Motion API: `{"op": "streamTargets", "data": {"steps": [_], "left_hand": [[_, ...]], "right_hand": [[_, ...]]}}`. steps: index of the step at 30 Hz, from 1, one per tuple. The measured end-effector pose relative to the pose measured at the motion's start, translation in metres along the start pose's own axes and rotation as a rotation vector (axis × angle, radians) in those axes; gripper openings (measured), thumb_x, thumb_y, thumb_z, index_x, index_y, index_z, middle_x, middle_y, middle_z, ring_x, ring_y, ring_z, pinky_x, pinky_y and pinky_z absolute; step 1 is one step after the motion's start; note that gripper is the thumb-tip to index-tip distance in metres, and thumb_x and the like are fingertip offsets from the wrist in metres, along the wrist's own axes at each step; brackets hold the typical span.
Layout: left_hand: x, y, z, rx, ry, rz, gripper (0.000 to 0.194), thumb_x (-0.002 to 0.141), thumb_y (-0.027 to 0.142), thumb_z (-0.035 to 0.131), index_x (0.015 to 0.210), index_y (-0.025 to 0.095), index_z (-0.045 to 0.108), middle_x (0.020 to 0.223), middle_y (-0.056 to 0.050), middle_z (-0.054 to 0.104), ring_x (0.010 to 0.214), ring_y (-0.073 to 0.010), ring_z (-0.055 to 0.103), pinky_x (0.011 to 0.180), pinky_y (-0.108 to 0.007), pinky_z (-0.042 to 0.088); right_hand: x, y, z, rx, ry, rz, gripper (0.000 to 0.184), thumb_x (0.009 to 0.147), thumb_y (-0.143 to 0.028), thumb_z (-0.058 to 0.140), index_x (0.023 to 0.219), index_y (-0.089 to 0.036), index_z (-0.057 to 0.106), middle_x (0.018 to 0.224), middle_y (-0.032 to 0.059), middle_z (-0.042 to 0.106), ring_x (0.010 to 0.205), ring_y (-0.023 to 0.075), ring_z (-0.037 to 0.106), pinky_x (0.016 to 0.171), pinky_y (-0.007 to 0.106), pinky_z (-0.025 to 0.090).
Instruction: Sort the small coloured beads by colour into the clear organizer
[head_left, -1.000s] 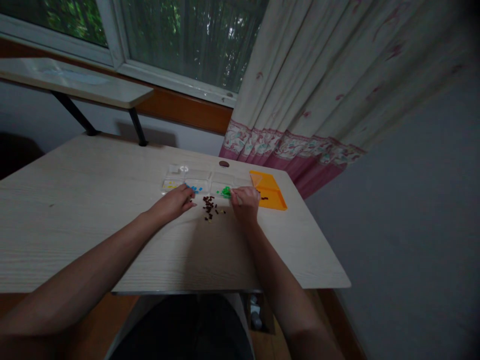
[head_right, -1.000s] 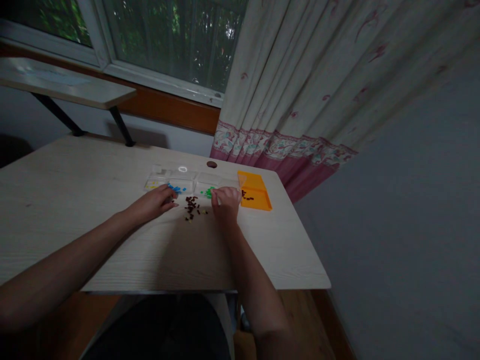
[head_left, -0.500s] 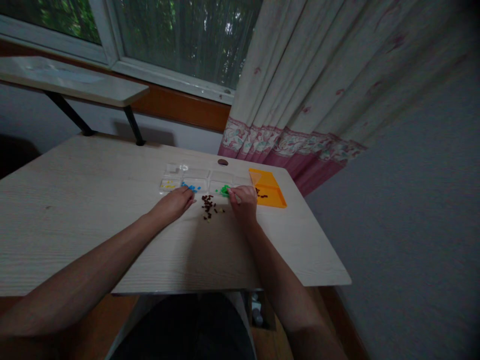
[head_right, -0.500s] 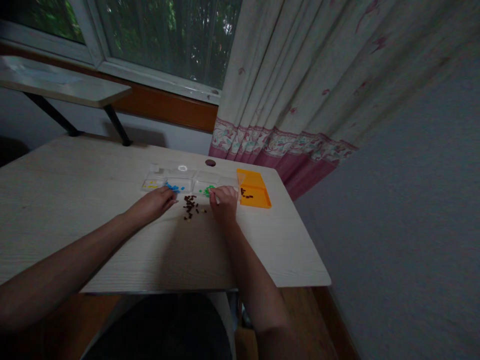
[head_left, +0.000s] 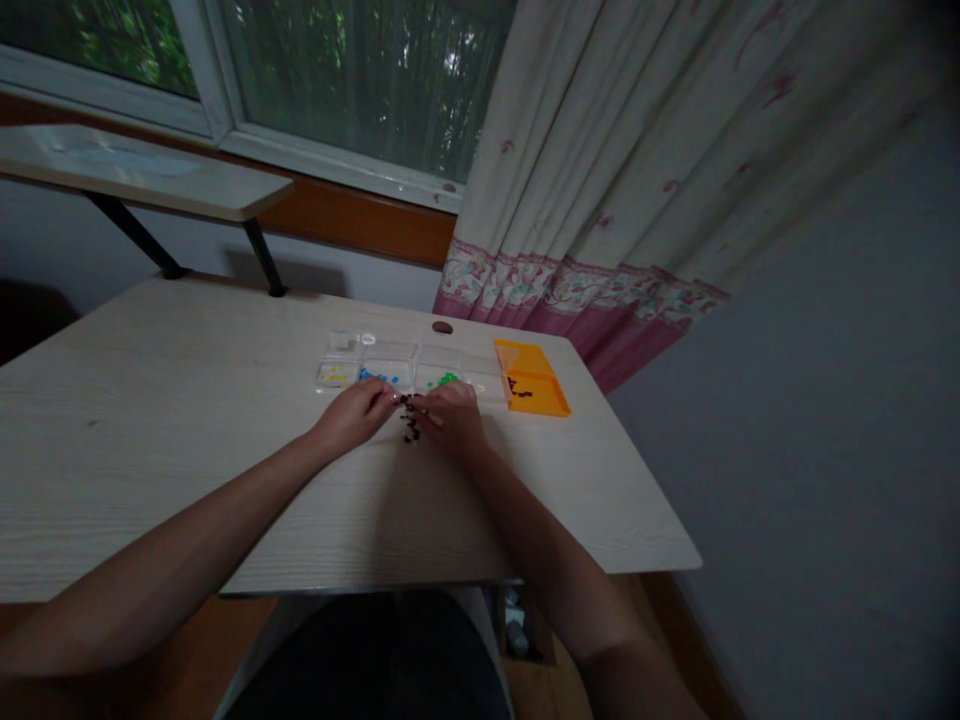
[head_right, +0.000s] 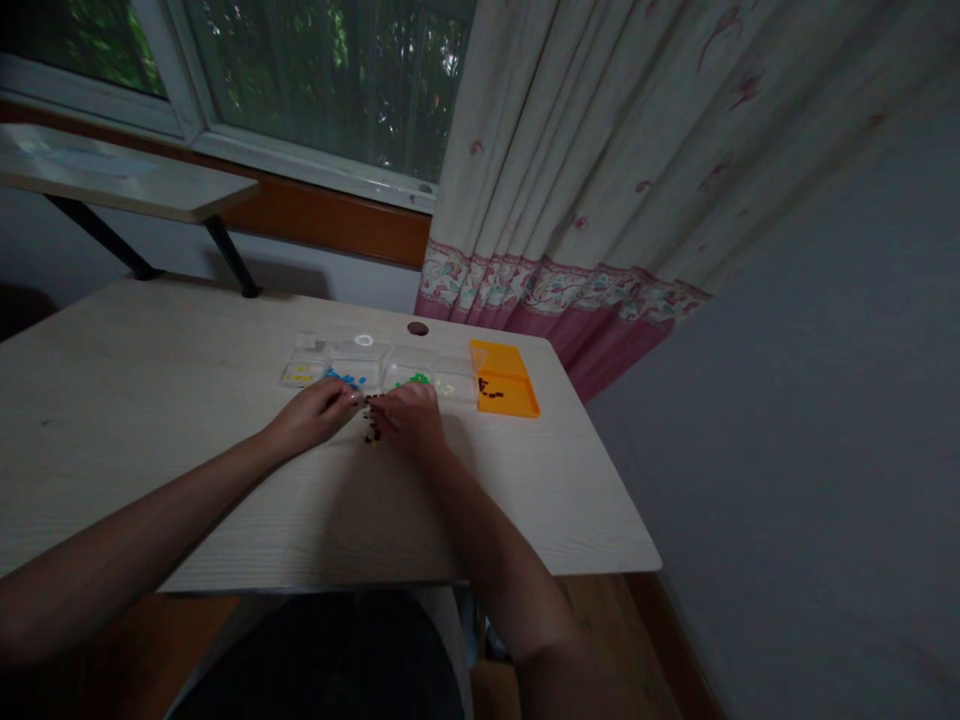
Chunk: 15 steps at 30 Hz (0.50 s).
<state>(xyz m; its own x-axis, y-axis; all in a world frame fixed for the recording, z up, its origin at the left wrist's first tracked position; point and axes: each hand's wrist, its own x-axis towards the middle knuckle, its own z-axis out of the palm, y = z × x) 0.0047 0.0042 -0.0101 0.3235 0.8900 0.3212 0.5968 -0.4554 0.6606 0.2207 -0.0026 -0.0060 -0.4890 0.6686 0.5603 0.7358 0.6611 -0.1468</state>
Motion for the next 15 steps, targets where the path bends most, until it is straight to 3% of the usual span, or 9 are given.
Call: {"op": "streamTargets", "data": {"steps": [5,15], "left_hand": [[0.001,0.004,0.006,-0.169,-0.014,-0.029,0.036,0.094,0.047,0.044,0.080,0.018,0.060,0.075,-0.001,0.059,0.069,-0.0159,0.052,0.067,-0.027,0.040],[0.002,0.002,0.013,-0.210,-0.020,-0.026,0.040,0.094,0.050,0.043,0.076,0.017,0.058,0.071,-0.001,0.057,0.069,-0.0153,0.051,0.064,-0.026,0.039]], "right_hand": [[0.003,-0.008,0.007,-0.024,0.044,-0.020,0.022,0.093,-0.041,0.061,0.104,-0.027,0.074,0.090,0.0018,0.072,0.090,0.0179,0.056,0.087,0.034,0.034],[0.001,-0.012,0.007,-0.025,0.065,-0.024,0.019,0.094,-0.037,0.059,0.096,-0.026,0.075,0.088,0.0020,0.072,0.090,0.0175,0.056,0.089,0.034,0.033]]}}
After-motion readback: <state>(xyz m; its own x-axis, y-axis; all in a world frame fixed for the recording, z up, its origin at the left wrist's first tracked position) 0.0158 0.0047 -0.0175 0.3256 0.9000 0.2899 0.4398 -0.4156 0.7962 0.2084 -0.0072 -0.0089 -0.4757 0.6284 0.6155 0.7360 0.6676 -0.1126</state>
